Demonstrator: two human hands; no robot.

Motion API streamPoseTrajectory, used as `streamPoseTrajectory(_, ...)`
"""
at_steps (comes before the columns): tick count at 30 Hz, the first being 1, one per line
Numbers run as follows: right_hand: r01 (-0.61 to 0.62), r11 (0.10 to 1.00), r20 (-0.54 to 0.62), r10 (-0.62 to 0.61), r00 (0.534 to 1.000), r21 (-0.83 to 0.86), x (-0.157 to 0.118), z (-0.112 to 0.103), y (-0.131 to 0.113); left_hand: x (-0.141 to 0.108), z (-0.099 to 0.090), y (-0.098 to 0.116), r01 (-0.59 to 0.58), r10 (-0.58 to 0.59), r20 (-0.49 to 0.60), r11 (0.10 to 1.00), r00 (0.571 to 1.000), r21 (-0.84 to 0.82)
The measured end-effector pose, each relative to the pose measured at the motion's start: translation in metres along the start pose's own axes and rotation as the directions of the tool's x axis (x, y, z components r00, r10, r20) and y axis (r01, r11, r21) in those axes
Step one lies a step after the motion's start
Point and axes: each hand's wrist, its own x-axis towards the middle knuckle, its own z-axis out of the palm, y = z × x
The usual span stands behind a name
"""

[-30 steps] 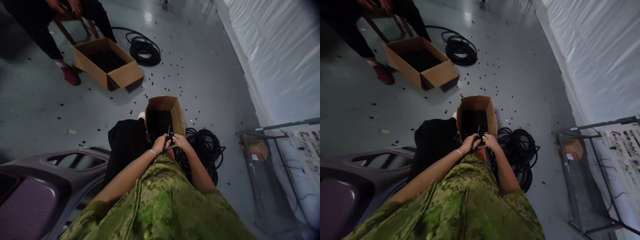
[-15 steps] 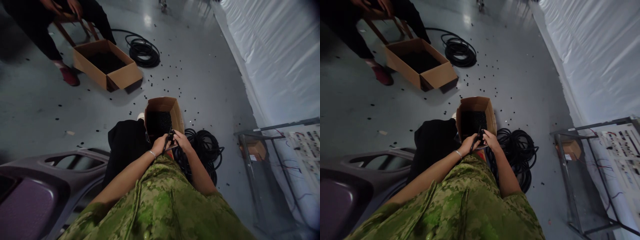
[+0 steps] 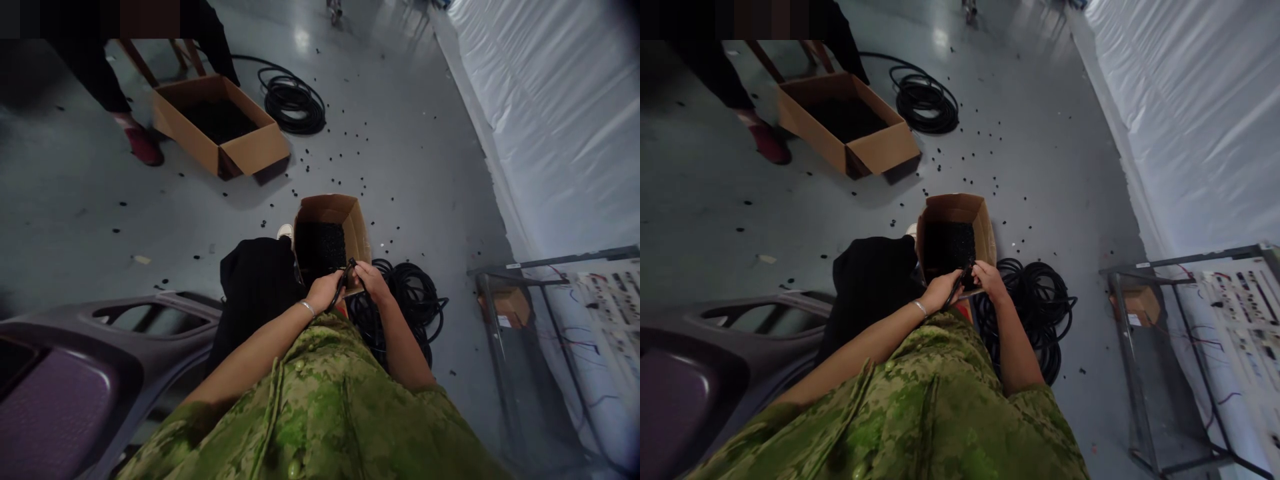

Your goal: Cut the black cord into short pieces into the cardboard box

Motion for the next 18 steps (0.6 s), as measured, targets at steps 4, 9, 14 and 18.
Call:
streamPoseTrajectory(4,0.002,0.999,0.051,0.001,0.999,-0.05,0.001,-0.0023,-0.0017,-0.0005,-0.0019,-0.0002,-0.032,0.032,0.002,0.998,0.999,0.05)
streamPoseTrajectory(9,0.045,0.993,0.124,-0.031,0.992,-0.107,-0.0006,-0.0036,-0.003,0.0013,0.0006,-0.0032,-0.036,0.036,0.002,0.998,0.999,0.06)
streamPoseTrajectory(14,0.05,0.989,0.17,-0.026,0.985,-0.141,-0.0023,-0.0049,-0.0071,0.0016,0.0009,-0.0042,-0.025,0.024,0.012,0.995,1.0,0.097)
streamPoseTrajectory(18,0.041,0.989,0.181,-0.015,0.983,-0.141,-0.0022,-0.0073,-0.0101,0.0003,-0.0019,-0.003,-0.037,0.035,0.018,0.99,0.999,0.136)
